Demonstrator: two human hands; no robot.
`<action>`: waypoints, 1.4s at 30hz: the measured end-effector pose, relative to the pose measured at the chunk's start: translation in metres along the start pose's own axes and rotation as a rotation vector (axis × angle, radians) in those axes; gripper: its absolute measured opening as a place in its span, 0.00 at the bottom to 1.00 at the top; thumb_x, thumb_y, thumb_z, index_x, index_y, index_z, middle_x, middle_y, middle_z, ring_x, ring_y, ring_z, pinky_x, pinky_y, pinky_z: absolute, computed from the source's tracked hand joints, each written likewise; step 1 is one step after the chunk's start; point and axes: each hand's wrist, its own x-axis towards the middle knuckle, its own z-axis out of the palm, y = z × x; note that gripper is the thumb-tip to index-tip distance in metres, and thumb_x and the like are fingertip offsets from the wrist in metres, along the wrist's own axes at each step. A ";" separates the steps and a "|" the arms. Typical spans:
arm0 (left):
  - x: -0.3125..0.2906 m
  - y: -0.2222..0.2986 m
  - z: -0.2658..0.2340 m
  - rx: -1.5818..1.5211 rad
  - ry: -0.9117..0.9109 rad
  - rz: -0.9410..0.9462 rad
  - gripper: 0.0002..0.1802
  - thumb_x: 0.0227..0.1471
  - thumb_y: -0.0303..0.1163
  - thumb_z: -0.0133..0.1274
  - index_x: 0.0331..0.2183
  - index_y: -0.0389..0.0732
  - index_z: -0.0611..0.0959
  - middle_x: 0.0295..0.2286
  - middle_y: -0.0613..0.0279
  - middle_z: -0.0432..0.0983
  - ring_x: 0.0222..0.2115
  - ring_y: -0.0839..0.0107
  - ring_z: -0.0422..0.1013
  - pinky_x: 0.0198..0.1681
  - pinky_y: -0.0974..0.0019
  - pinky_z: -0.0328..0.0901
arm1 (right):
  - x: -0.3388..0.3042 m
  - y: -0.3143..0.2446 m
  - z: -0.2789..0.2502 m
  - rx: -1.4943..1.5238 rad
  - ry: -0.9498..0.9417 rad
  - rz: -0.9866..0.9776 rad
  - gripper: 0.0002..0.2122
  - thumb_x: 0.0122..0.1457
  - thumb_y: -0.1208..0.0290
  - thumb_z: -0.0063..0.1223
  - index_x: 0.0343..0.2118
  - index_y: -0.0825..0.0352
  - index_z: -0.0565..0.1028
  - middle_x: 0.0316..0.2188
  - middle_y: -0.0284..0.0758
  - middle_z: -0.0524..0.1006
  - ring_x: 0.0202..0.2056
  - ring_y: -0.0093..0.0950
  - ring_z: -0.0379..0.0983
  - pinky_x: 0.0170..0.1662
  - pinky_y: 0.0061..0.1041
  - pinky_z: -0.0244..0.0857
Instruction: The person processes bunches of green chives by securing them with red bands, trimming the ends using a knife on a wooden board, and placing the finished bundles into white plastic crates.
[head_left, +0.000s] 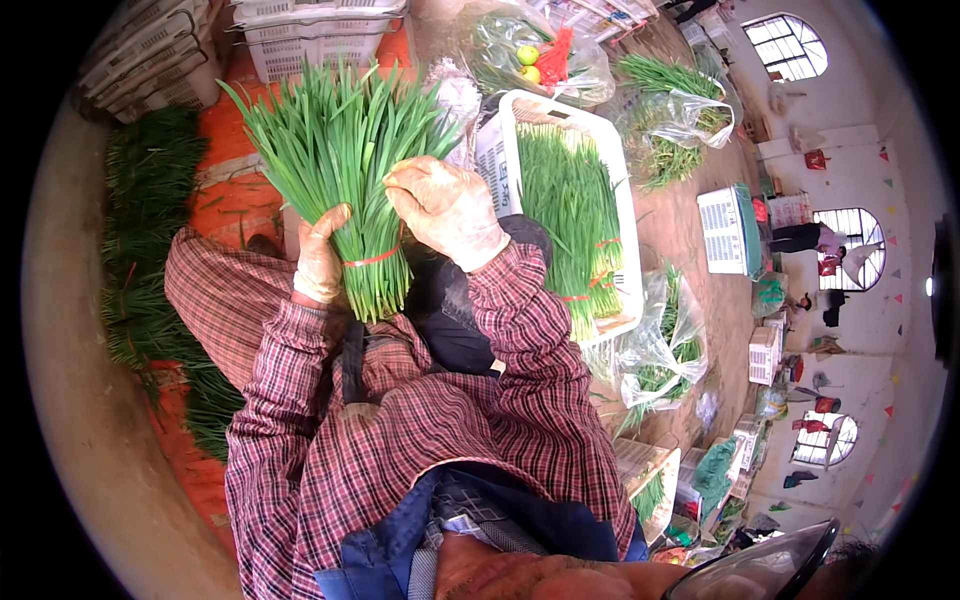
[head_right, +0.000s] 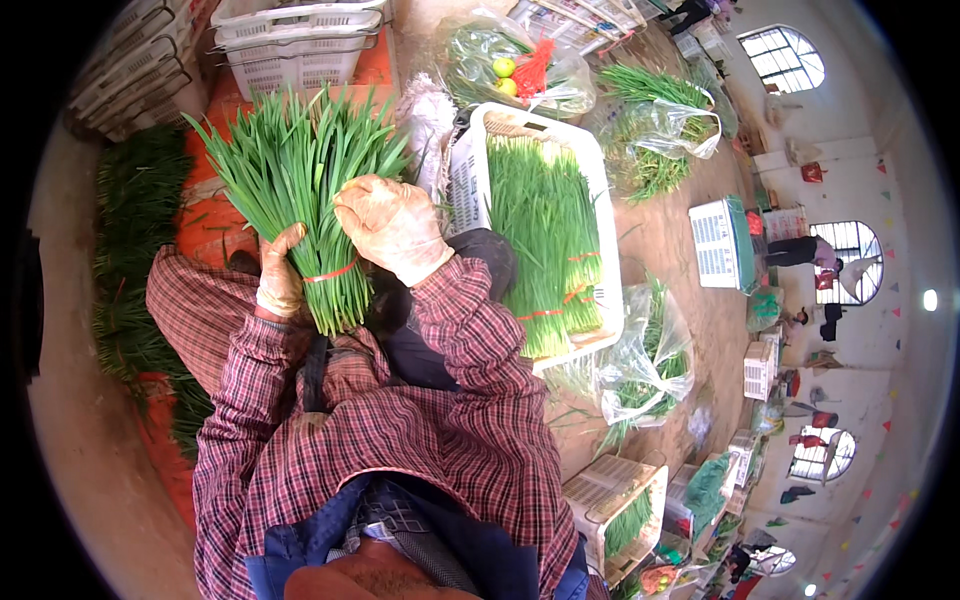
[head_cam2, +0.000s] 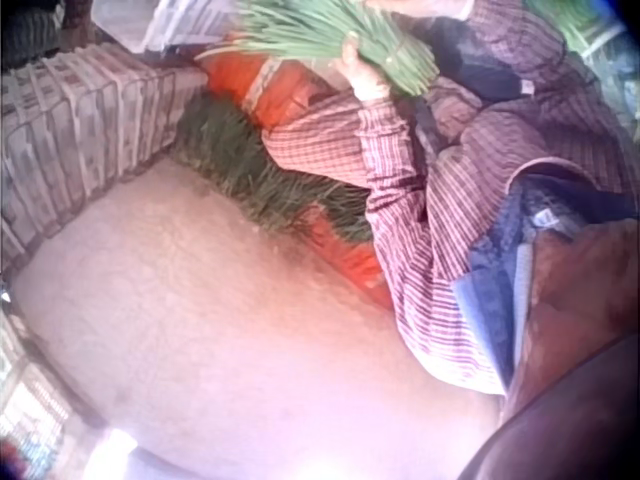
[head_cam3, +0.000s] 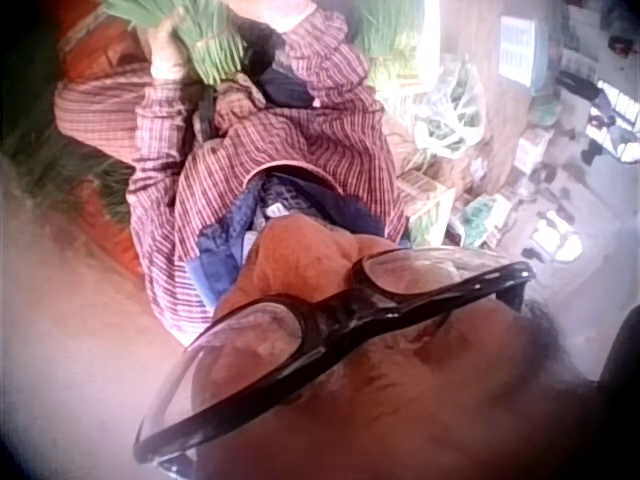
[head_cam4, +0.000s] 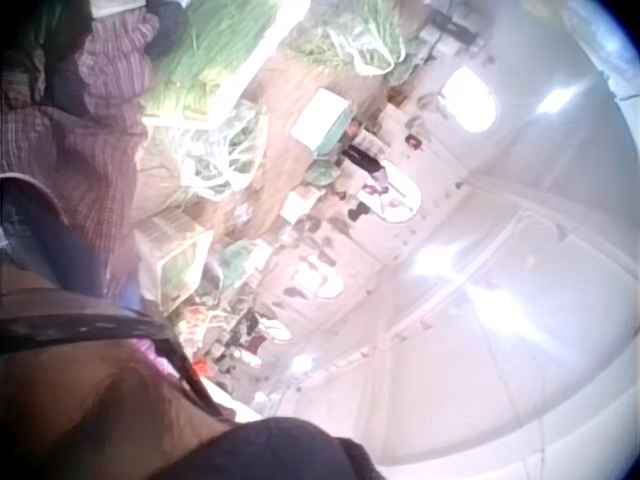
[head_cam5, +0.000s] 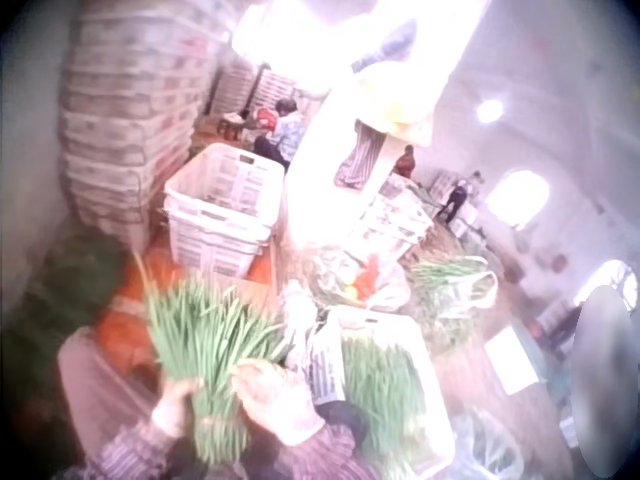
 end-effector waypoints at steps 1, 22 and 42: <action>-0.001 0.000 0.002 -0.001 0.004 0.000 0.27 0.45 0.29 0.54 0.50 0.35 0.70 0.41 0.56 0.74 0.38 0.64 0.74 0.43 0.62 0.70 | 0.000 -0.001 -0.001 -0.004 0.006 0.004 0.07 0.52 0.66 0.55 0.32 0.60 0.77 0.29 0.31 0.77 0.31 0.32 0.75 0.34 0.32 0.69; -0.001 -0.010 0.002 0.084 -0.029 -0.033 0.24 0.46 0.21 0.55 0.48 0.34 0.73 0.38 0.58 0.76 0.35 0.66 0.74 0.40 0.64 0.71 | 0.026 0.001 -0.012 0.079 0.060 0.219 0.06 0.55 0.66 0.56 0.33 0.61 0.75 0.28 0.33 0.79 0.31 0.29 0.78 0.33 0.25 0.71; -0.002 -0.019 0.006 0.337 -0.050 -0.043 0.17 0.48 0.23 0.56 0.43 0.34 0.75 0.34 0.60 0.77 0.31 0.73 0.73 0.36 0.69 0.70 | 0.068 -0.030 -0.012 0.026 -0.158 0.175 0.15 0.53 0.57 0.56 0.41 0.58 0.76 0.18 0.30 0.77 0.22 0.26 0.76 0.28 0.25 0.69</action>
